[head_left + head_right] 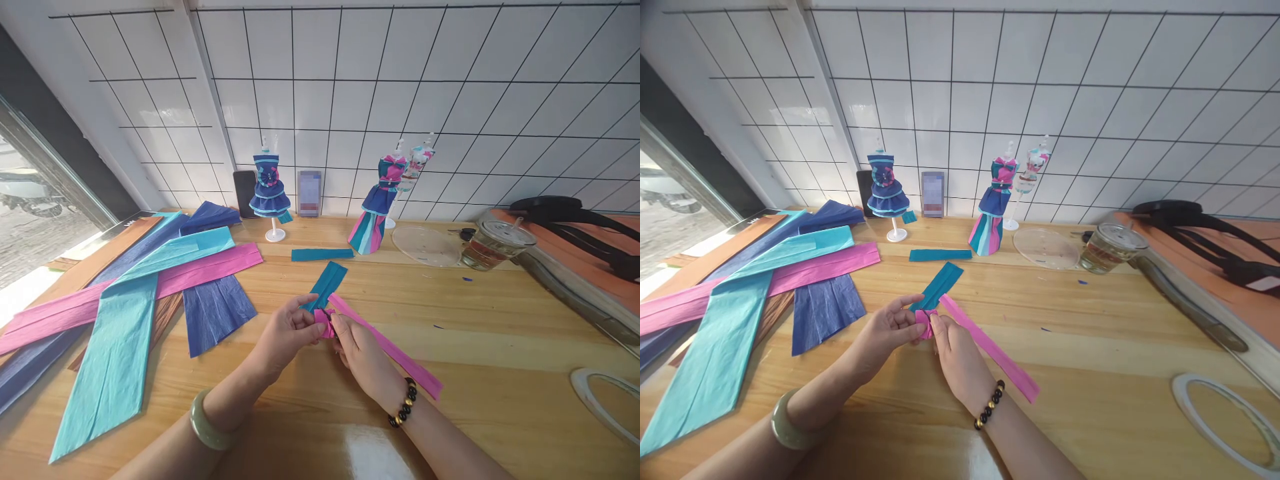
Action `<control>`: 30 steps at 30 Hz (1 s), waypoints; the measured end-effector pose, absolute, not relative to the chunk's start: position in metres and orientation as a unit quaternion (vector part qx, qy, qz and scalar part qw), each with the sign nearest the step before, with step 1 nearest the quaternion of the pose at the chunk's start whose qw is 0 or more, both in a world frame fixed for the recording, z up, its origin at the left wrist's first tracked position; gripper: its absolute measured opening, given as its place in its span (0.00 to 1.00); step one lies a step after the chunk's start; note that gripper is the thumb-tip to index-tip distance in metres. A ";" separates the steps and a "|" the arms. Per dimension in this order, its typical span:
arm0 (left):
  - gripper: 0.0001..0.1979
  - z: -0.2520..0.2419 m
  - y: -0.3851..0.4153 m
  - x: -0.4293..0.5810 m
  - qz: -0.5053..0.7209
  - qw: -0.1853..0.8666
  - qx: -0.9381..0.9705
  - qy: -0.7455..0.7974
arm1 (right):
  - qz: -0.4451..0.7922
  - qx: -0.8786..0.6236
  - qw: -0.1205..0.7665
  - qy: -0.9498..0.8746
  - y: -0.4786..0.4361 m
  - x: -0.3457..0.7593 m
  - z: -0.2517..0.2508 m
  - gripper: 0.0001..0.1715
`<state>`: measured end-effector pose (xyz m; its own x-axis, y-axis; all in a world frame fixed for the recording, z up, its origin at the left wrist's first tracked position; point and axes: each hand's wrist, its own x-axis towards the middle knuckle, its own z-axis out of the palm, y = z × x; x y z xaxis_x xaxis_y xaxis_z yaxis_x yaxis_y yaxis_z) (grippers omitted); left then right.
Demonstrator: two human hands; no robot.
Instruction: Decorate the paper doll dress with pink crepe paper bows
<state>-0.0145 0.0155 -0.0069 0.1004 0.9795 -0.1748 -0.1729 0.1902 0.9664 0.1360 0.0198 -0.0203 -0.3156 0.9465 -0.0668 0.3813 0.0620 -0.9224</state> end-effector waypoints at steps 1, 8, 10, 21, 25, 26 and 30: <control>0.31 -0.007 0.016 -0.015 0.474 0.608 0.426 0.473 | 0.467 -0.502 0.301 -0.663 0.020 0.136 -0.021 0.25; 0.30 -0.006 0.015 -0.015 0.466 0.609 0.431 0.476 | 0.470 -0.499 0.303 -0.662 0.021 0.137 -0.023 0.26; 0.29 -0.006 0.015 -0.015 0.466 0.609 0.432 0.475 | 0.468 -0.500 0.302 -0.663 0.021 0.137 -0.022 0.26; 0.29 -0.007 0.015 -0.015 0.463 0.607 0.435 0.478 | 0.469 -0.506 0.301 -0.659 0.020 0.137 -0.022 0.27; 0.28 -0.007 0.015 -0.015 0.464 0.604 0.439 0.477 | 0.466 -0.504 0.299 -0.663 0.020 0.136 -0.021 0.26; 0.28 -0.007 0.015 -0.015 0.465 0.604 0.438 0.476 | 0.464 -0.504 0.300 -0.664 0.020 0.136 -0.021 0.26; 0.28 -0.007 0.015 -0.014 0.468 0.607 0.432 0.475 | 0.466 -0.504 0.301 -0.662 0.022 0.136 -0.025 0.25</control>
<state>-0.0144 0.0152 -0.0066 0.1102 0.9787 -0.1733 -0.1582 0.1894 0.9691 0.1358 0.0216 -0.0246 -0.3112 0.9477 -0.0709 0.3858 0.0578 -0.9208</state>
